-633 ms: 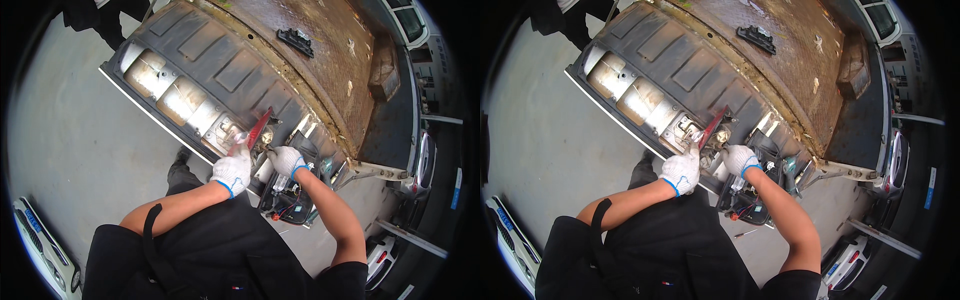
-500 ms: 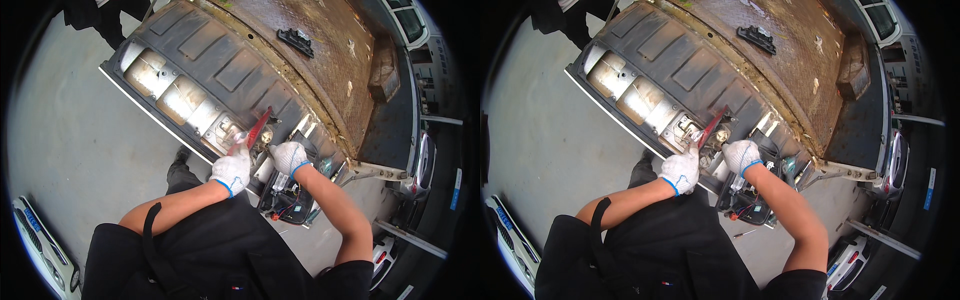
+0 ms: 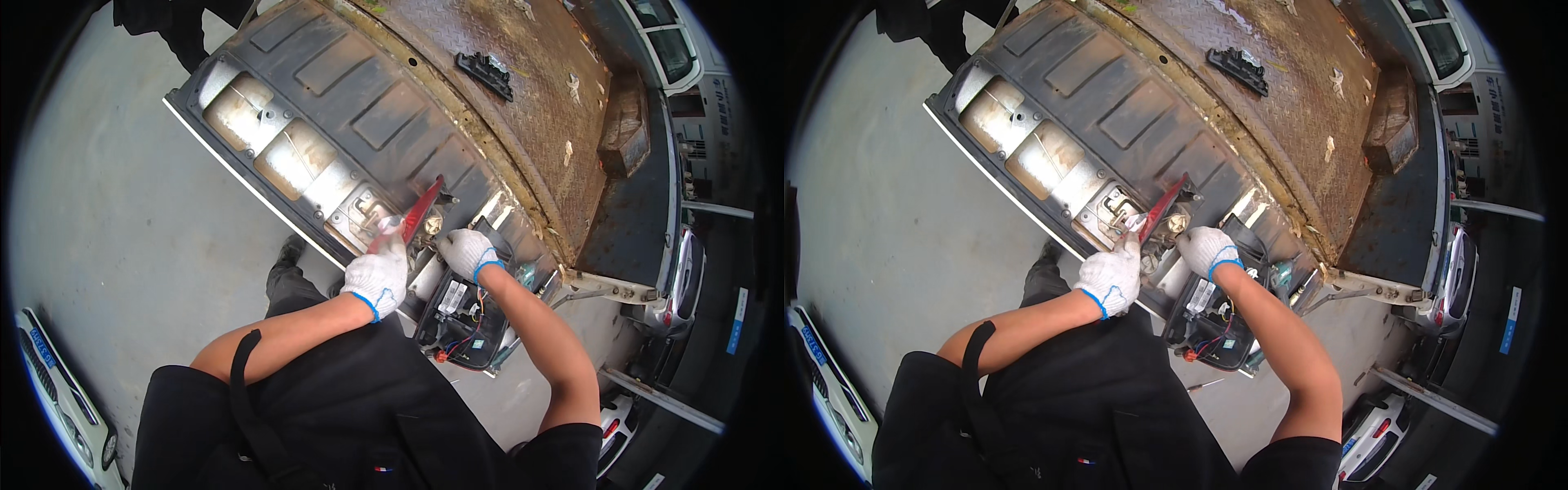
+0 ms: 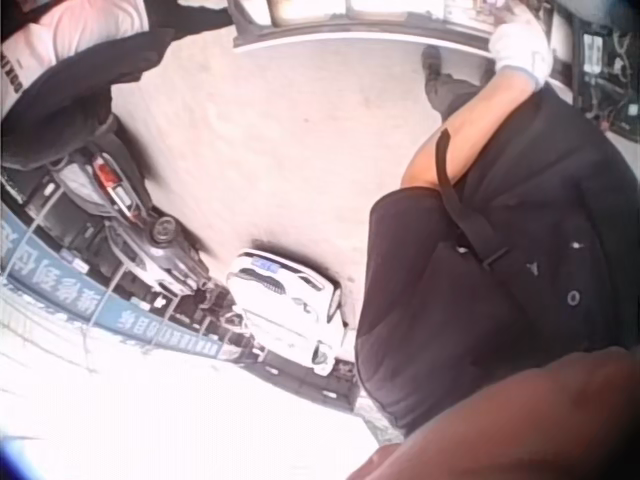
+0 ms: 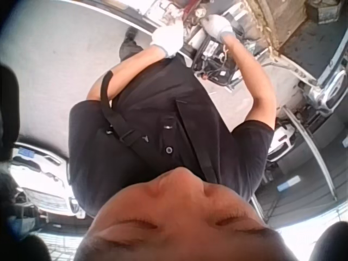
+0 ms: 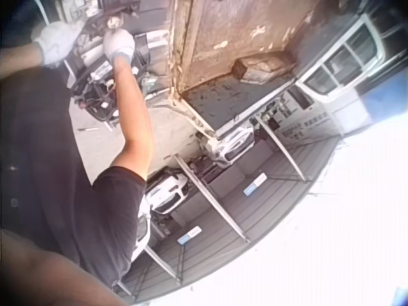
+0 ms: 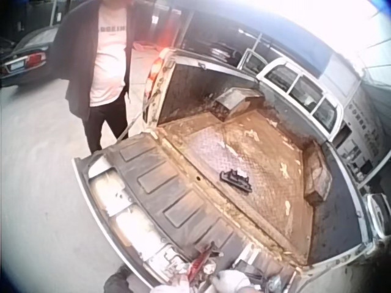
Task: The person removes a red taillight assembly from the rear of a white van, disconnects the wiring, and places it on the tailgate. They then retrieve a replacement taillight, connect the wiring, and install it into the vehicle. The person repeats this process for the opposite side, handling both taillights and associated wiring throughout.
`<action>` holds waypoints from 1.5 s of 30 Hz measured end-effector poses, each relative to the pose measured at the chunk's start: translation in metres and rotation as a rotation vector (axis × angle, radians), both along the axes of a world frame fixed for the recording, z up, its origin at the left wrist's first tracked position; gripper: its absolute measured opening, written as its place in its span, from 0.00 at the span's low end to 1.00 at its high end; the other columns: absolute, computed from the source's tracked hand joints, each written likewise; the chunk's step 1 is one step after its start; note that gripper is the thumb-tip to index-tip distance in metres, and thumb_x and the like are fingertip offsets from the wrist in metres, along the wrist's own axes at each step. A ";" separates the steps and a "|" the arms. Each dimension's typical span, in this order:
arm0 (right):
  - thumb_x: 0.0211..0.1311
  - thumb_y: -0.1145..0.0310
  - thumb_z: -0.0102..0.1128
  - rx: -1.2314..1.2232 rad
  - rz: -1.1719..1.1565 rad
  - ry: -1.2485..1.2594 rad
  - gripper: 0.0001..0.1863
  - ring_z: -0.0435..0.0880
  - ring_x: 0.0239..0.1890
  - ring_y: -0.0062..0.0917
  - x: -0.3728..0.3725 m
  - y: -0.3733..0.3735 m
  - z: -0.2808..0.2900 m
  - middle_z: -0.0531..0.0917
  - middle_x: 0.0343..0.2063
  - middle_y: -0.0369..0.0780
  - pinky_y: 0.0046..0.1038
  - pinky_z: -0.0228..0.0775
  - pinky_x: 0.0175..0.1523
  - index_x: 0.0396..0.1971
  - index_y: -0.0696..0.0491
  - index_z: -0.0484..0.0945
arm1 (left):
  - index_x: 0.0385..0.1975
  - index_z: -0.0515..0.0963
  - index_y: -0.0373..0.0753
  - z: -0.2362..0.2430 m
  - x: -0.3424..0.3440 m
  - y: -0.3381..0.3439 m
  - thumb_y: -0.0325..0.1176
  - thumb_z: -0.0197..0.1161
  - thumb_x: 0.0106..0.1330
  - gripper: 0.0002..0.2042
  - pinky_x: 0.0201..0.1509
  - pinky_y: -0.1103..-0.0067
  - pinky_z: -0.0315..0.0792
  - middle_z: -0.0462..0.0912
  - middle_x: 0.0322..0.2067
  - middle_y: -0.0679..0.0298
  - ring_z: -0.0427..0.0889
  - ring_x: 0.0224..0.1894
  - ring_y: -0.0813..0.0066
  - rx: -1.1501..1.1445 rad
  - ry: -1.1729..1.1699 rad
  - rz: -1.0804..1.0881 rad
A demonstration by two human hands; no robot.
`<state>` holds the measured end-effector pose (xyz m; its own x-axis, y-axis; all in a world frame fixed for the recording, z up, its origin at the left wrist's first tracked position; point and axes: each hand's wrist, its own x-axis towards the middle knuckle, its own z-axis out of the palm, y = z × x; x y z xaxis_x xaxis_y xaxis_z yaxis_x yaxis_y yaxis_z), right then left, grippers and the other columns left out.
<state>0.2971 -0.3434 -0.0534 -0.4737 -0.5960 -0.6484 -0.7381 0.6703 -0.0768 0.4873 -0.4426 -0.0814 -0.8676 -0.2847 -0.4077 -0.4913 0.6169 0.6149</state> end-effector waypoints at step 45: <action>0.68 0.58 0.53 -0.221 -0.004 0.054 0.16 0.85 0.38 0.52 0.018 0.033 -0.009 0.85 0.30 0.55 0.50 0.76 0.47 0.37 0.55 0.82 | 0.60 0.62 0.21 -0.008 0.003 0.007 0.39 0.63 0.63 0.32 0.34 0.60 0.81 0.78 0.50 0.33 0.88 0.33 0.46 -0.068 0.130 0.065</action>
<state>0.3151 -0.3103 -0.0622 -0.5067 -0.7191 -0.4756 -0.7426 0.6442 -0.1829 0.4904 -0.4353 -0.0891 -0.8904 -0.3656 -0.2711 -0.4510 0.6288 0.6334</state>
